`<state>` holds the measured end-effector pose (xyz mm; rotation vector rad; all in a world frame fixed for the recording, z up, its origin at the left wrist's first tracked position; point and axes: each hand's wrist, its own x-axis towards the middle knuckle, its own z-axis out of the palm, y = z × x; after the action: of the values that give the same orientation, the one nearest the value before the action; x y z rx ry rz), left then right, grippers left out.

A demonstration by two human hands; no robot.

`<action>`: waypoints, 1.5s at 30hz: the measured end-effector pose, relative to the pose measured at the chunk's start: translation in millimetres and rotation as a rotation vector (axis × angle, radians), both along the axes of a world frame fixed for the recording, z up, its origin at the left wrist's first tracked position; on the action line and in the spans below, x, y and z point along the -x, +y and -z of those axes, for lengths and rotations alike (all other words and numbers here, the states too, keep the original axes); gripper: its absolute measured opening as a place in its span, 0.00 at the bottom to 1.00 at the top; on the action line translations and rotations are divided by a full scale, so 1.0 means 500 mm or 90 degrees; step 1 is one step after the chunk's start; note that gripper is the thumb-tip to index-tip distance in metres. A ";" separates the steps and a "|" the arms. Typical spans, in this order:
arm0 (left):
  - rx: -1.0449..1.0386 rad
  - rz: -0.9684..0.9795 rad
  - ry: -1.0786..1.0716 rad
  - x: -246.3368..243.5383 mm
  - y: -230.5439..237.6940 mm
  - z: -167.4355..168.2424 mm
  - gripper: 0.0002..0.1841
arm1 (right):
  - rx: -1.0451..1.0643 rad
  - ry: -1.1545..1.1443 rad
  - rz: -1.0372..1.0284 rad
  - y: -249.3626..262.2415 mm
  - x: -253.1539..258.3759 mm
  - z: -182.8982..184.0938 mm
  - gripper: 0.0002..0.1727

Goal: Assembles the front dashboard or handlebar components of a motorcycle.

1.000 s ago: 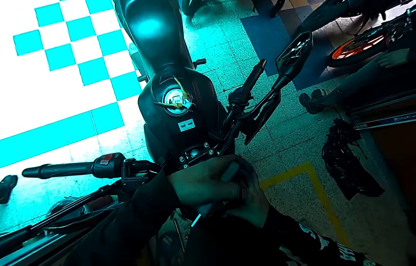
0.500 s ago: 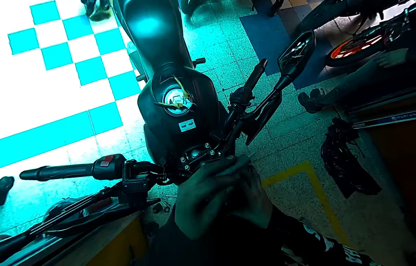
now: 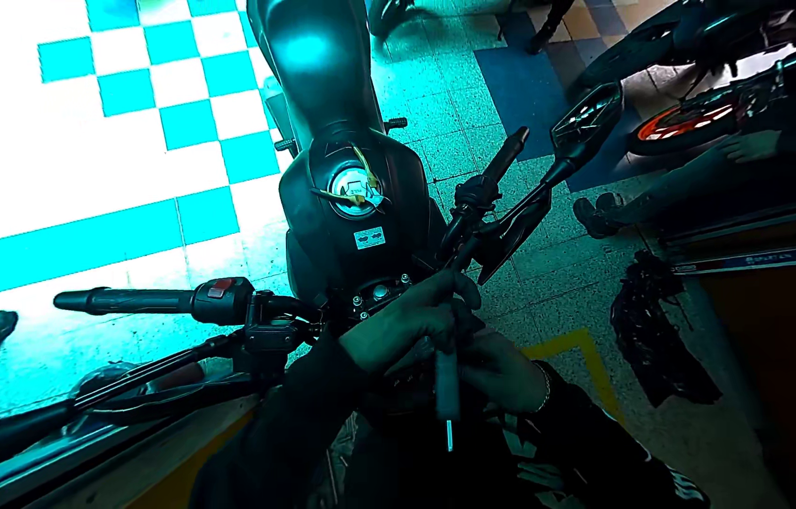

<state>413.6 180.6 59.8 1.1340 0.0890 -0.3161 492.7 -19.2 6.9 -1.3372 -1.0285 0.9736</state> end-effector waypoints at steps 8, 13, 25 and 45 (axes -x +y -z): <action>-0.809 -0.102 -0.148 0.076 0.062 -0.134 0.35 | 0.001 -0.099 0.183 0.015 0.038 0.003 0.06; -0.861 -0.145 -0.189 0.109 0.027 -0.136 0.34 | 0.044 -0.109 0.222 0.028 0.058 0.005 0.15; -0.458 -0.056 -0.358 0.082 0.020 -0.073 0.17 | 0.042 -0.070 0.025 0.006 0.017 -0.015 0.08; -0.182 -0.347 -0.402 0.040 -0.084 0.072 0.18 | 0.096 -0.090 0.045 -0.017 0.003 0.001 0.09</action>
<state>393.5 138.8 23.6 1.3932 -0.1192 0.5589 491.4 -27.8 6.2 -1.5742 -1.0221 0.9290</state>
